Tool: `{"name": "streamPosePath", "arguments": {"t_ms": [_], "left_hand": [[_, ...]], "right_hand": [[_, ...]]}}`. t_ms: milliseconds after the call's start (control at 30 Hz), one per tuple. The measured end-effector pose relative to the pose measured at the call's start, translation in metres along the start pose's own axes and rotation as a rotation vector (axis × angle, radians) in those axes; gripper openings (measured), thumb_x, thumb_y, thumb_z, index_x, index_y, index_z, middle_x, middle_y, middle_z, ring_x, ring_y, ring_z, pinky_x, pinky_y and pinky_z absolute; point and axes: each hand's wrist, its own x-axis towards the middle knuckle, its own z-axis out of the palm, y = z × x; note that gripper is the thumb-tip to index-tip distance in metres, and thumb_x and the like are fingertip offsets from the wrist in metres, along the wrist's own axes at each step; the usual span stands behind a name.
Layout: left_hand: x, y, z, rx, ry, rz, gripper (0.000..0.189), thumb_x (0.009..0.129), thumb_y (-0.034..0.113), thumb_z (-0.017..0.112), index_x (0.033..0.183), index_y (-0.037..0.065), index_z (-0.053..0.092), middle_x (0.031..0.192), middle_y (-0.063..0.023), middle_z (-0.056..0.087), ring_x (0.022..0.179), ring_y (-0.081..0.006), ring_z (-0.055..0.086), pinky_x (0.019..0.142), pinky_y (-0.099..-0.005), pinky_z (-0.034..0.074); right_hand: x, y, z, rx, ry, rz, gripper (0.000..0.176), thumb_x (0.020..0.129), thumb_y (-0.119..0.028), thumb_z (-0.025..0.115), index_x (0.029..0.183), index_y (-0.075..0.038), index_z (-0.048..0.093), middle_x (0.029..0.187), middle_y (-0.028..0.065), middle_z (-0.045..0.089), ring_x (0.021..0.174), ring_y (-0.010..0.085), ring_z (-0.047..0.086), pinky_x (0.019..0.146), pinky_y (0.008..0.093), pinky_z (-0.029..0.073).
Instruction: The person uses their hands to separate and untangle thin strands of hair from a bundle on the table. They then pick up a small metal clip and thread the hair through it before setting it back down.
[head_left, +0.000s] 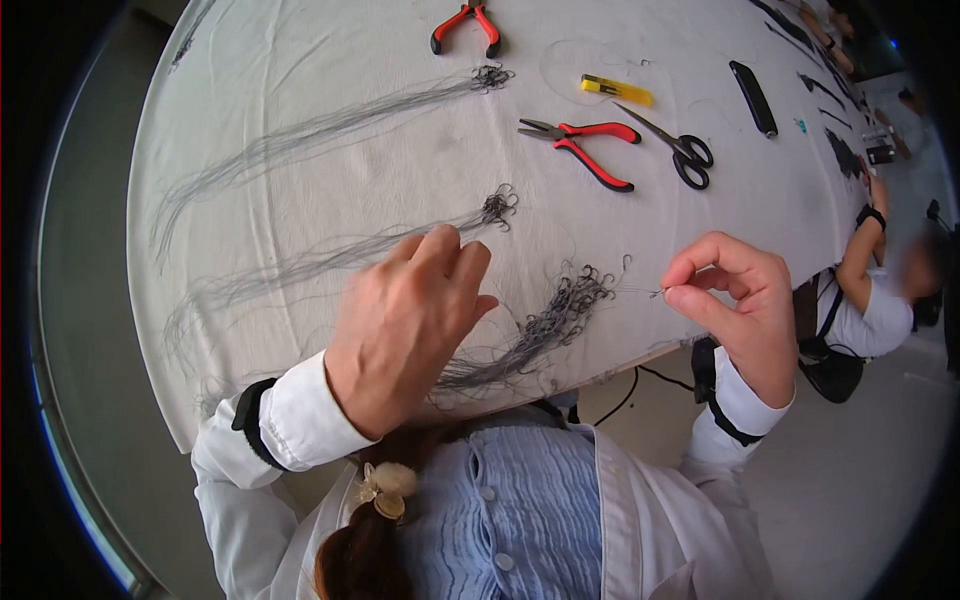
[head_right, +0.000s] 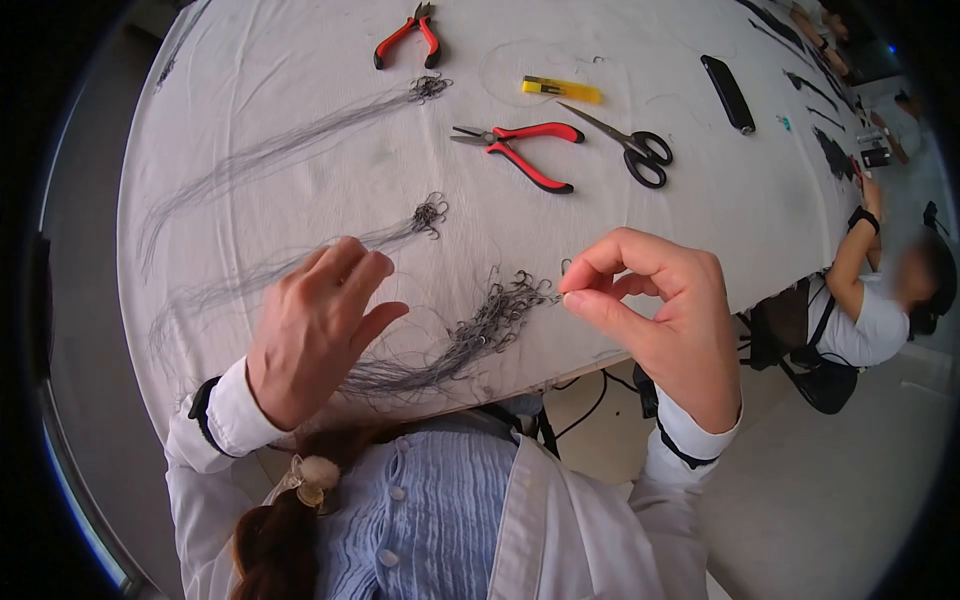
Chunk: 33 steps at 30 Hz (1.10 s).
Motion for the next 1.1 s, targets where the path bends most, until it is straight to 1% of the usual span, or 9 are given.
{"name": "streamPosePath", "arguments": {"t_ms": [67,200,267,400,533,667,767,833,1100], "left_hand": [[0.006,-0.015,0.014,0.148,-0.068,-0.261,0.022,0.073,0.013,0.071,0.08,0.002,0.054,0.082,-0.0093,0.059,0.064,-0.0258,0.061,0.055,-0.0354,0.049],[0.009,-0.035,0.04,0.088,-0.044,-0.21,0.019,0.075,0.012,0.068,0.08,0.003,0.053,0.076,-0.0098,0.058,0.06,-0.0257,0.06,0.052,-0.0358,0.048],[0.013,-0.033,0.046,0.15,0.055,-0.031,0.015,0.077,0.009,0.065,0.081,0.003,0.053,0.072,-0.0088,0.055,0.059,-0.0252,0.06,0.052,-0.0355,0.048],[0.004,-0.003,0.043,-0.037,-0.135,0.35,0.013,0.072,0.008,0.061,0.08,0.002,0.053,0.077,-0.0068,0.05,0.071,-0.0205,0.056,0.056,-0.0327,0.05],[0.0,0.011,0.043,-0.011,-0.191,0.454,0.013,0.069,0.01,0.06,0.077,0.002,0.054,0.08,-0.0064,0.049,0.075,-0.0196,0.054,0.064,-0.0306,0.05],[0.002,0.013,0.007,0.035,-0.41,0.361,0.017,0.072,0.015,0.067,0.073,0.002,0.057,0.078,-0.0071,0.053,0.08,-0.0204,0.056,0.068,-0.0324,0.049],[0.021,0.01,-0.01,-0.348,-0.303,0.086,0.019,0.074,0.018,0.071,0.082,0.003,0.061,0.081,-0.0078,0.058,0.087,-0.0207,0.057,0.067,-0.0334,0.048],[0.032,0.007,0.0,-0.518,0.004,-0.026,0.021,0.075,0.017,0.072,0.091,0.004,0.064,0.089,-0.0067,0.062,0.087,-0.019,0.059,0.068,-0.0311,0.047],[0.044,0.0,0.034,-1.001,-0.214,-0.071,0.018,0.082,0.015,0.068,0.095,0.003,0.064,0.088,-0.004,0.065,0.079,-0.0109,0.058,0.073,-0.0259,0.045]], "right_hand": [[-0.003,0.0,-0.002,-0.01,0.01,-0.01,0.002,0.075,-0.002,0.063,0.077,-0.001,0.062,0.072,0.0033,0.064,0.069,0.0101,0.06,0.065,0.0235,0.046],[-0.001,0.004,-0.003,0.007,0.009,-0.017,0.003,0.075,-0.001,0.063,0.077,0.0,0.062,0.072,0.0036,0.064,0.069,0.0104,0.06,0.065,0.0234,0.046],[0.001,0.006,-0.002,0.004,0.002,-0.02,0.003,0.075,-0.001,0.063,0.077,-0.001,0.062,0.072,0.0035,0.064,0.069,0.0104,0.06,0.065,0.0234,0.046],[0.002,0.007,-0.003,-0.006,0.045,-0.045,0.003,0.075,-0.002,0.063,0.077,-0.001,0.062,0.072,0.0033,0.063,0.069,0.0104,0.06,0.064,0.0237,0.046],[0.007,0.008,-0.006,-0.031,0.022,-0.053,0.003,0.075,-0.003,0.063,0.078,-0.001,0.062,0.072,0.0033,0.063,0.069,0.0103,0.06,0.064,0.0238,0.046],[0.01,0.006,-0.006,0.001,-0.01,-0.031,0.004,0.074,-0.002,0.064,0.077,-0.001,0.063,0.072,0.0037,0.064,0.069,0.0103,0.06,0.065,0.024,0.046],[0.009,0.008,-0.003,0.033,-0.036,-0.049,0.004,0.074,-0.002,0.065,0.078,0.0,0.064,0.073,0.0044,0.064,0.07,0.0107,0.06,0.066,0.0243,0.047],[0.009,0.006,-0.001,0.05,-0.055,-0.06,0.005,0.073,-0.002,0.065,0.078,0.0,0.064,0.074,0.0047,0.064,0.07,0.011,0.06,0.067,0.0245,0.047],[0.007,0.003,0.005,0.141,-0.124,-0.017,0.007,0.073,0.001,0.064,0.08,0.0,0.065,0.076,0.0049,0.062,0.072,0.0118,0.059,0.069,0.0243,0.047]]}}
